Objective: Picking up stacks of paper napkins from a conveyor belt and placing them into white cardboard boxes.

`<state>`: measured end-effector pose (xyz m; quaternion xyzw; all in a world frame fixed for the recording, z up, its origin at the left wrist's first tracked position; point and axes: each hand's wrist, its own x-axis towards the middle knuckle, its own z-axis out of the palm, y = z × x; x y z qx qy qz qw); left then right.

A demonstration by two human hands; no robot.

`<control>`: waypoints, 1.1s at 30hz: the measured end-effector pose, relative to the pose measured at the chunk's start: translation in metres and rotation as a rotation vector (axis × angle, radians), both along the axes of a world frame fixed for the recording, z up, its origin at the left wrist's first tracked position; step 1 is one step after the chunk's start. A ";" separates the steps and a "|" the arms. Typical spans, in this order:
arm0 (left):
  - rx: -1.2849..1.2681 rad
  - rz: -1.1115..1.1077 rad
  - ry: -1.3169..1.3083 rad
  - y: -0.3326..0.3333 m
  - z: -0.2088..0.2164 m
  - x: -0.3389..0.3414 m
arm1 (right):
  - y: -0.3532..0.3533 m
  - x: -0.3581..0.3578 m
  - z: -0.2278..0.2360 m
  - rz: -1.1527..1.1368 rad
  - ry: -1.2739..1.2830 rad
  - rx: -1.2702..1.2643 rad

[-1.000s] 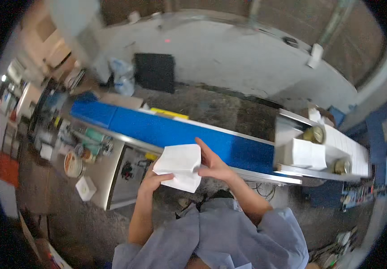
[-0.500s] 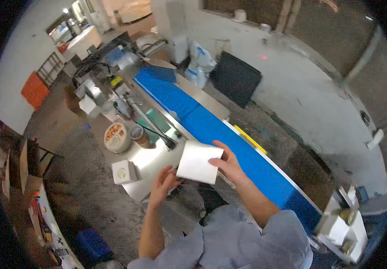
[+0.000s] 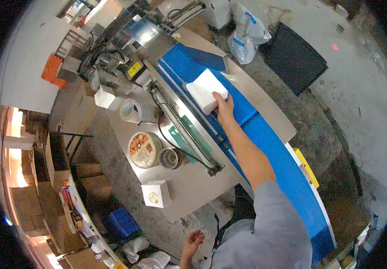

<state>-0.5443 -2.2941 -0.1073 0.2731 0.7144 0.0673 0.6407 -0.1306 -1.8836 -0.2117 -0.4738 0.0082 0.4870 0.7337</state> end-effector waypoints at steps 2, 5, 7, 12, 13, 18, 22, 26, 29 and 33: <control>-0.001 -0.025 -0.001 0.001 0.001 -0.003 | 0.014 -0.021 -0.003 -0.012 0.030 0.020; 0.034 -0.108 -0.085 0.002 -0.022 -0.006 | 0.034 -0.001 -0.035 -0.083 -0.113 -0.069; 0.103 -0.105 -0.170 -0.002 -0.036 -0.016 | 0.034 0.008 -0.036 -0.102 -0.251 -0.163; 0.201 -0.099 -0.143 -0.010 -0.020 -0.025 | -0.043 0.001 0.026 -0.107 -0.184 -0.107; 0.240 -0.150 -0.104 -0.013 -0.013 -0.024 | -0.074 0.006 0.037 -0.083 -0.148 -0.053; 0.470 -0.259 -0.244 -0.040 -0.037 -0.031 | -0.267 -0.011 0.073 0.183 -0.148 0.040; 0.538 -0.429 -0.370 -0.057 -0.010 0.003 | -0.463 -0.045 0.118 0.268 -0.244 -0.040; 0.477 -0.651 -0.559 -0.103 -0.012 0.051 | -0.641 -0.065 0.160 0.035 -0.198 -0.156; 0.361 -0.806 -0.722 -0.148 -0.005 0.090 | -0.760 -0.076 0.169 -0.147 -0.169 -0.236; 0.114 -0.888 -0.751 -0.222 0.015 0.151 | -0.878 -0.076 0.171 -0.366 -0.225 -0.239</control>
